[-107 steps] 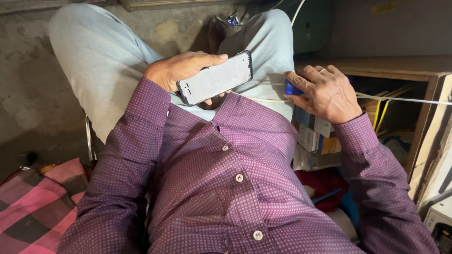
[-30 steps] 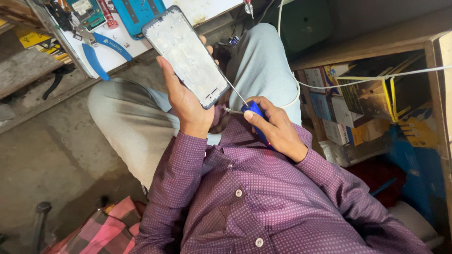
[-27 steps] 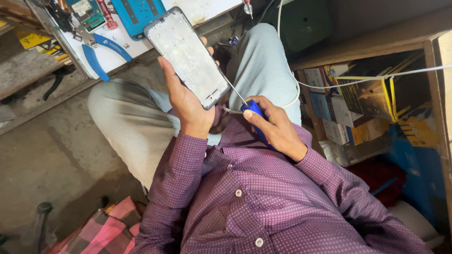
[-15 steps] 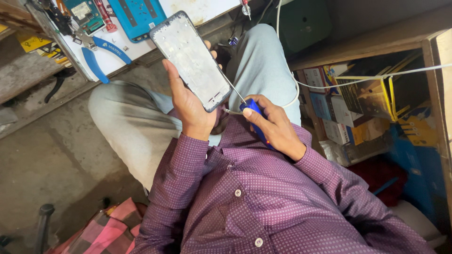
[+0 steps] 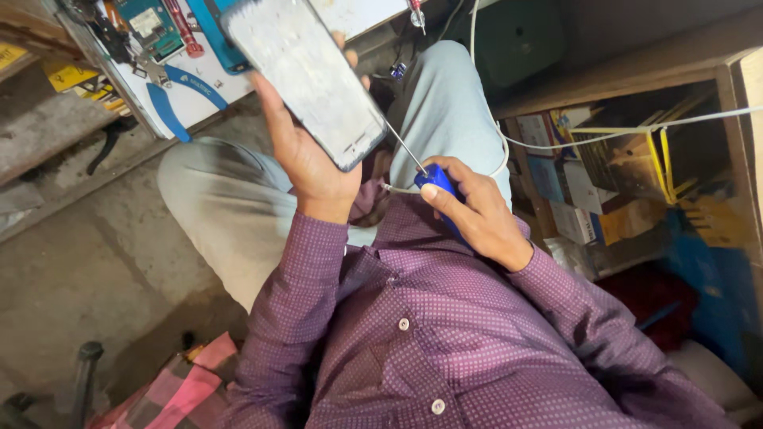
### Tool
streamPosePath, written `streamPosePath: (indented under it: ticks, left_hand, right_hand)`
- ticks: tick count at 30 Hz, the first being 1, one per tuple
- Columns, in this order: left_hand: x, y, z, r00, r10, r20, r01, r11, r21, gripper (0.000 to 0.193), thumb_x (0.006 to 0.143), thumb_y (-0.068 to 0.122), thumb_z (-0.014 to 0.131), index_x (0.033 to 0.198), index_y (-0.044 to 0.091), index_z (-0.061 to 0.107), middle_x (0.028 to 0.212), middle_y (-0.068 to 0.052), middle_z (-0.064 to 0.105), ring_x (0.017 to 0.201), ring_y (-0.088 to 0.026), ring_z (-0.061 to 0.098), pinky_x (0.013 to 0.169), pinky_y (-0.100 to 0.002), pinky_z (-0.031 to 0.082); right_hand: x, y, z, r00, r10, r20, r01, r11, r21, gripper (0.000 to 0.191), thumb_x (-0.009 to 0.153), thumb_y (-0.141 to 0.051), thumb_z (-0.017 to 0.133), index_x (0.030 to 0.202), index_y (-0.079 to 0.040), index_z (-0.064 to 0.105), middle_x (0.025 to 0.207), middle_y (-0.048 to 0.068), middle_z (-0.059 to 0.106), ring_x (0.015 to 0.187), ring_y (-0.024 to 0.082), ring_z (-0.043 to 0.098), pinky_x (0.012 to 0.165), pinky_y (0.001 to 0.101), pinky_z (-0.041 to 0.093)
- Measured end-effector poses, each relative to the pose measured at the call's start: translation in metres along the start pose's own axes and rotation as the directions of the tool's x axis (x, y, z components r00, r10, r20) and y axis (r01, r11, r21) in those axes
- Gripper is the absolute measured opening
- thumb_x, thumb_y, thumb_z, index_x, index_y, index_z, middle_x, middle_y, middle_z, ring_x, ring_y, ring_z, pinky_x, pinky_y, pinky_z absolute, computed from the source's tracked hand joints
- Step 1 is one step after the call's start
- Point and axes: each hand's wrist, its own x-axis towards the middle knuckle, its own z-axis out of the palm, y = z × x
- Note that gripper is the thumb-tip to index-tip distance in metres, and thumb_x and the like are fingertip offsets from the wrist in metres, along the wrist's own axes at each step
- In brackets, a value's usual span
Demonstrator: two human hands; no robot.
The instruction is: The person pries open the back of a smartphone, separates the back cover from the frame, and works on the internal components. They then use a screwdriver to unscrew screws from the phone's midframe while holding the phone on their lap.
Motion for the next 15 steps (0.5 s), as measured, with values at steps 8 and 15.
streamPosePath:
  ticks: [8,15]
  left_hand:
    - [0.02,-0.001,0.014,0.99,0.011,0.144,-0.012,1.0,0.005,0.064,0.116,0.056,0.038,0.149,0.002,0.047,0.133,-0.015,0.065,0.115,-0.025,0.067,0.095,-0.038,0.056]
    - [0.019,-0.009,0.014,0.987,0.0,0.159,-0.009,0.998,0.058,0.06,0.117,0.053,0.04,0.147,0.003,0.049,0.132,-0.015,0.066,0.114,-0.025,0.067,0.097,-0.037,0.055]
  right_hand:
    - [0.015,-0.009,0.0,0.997,-0.012,-0.07,0.017,0.997,0.069,0.034,0.102,-0.028,0.063,0.125,-0.003,0.063,0.081,0.0,0.062,0.071,0.008,0.059,0.065,0.0251,0.049]
    - [0.028,-0.013,0.002,0.993,-0.033,-0.116,0.05,0.988,0.148,0.032,0.104,-0.028,0.063,0.124,-0.003,0.064,0.083,-0.001,0.062,0.072,0.007,0.059,0.064,0.0244,0.049]
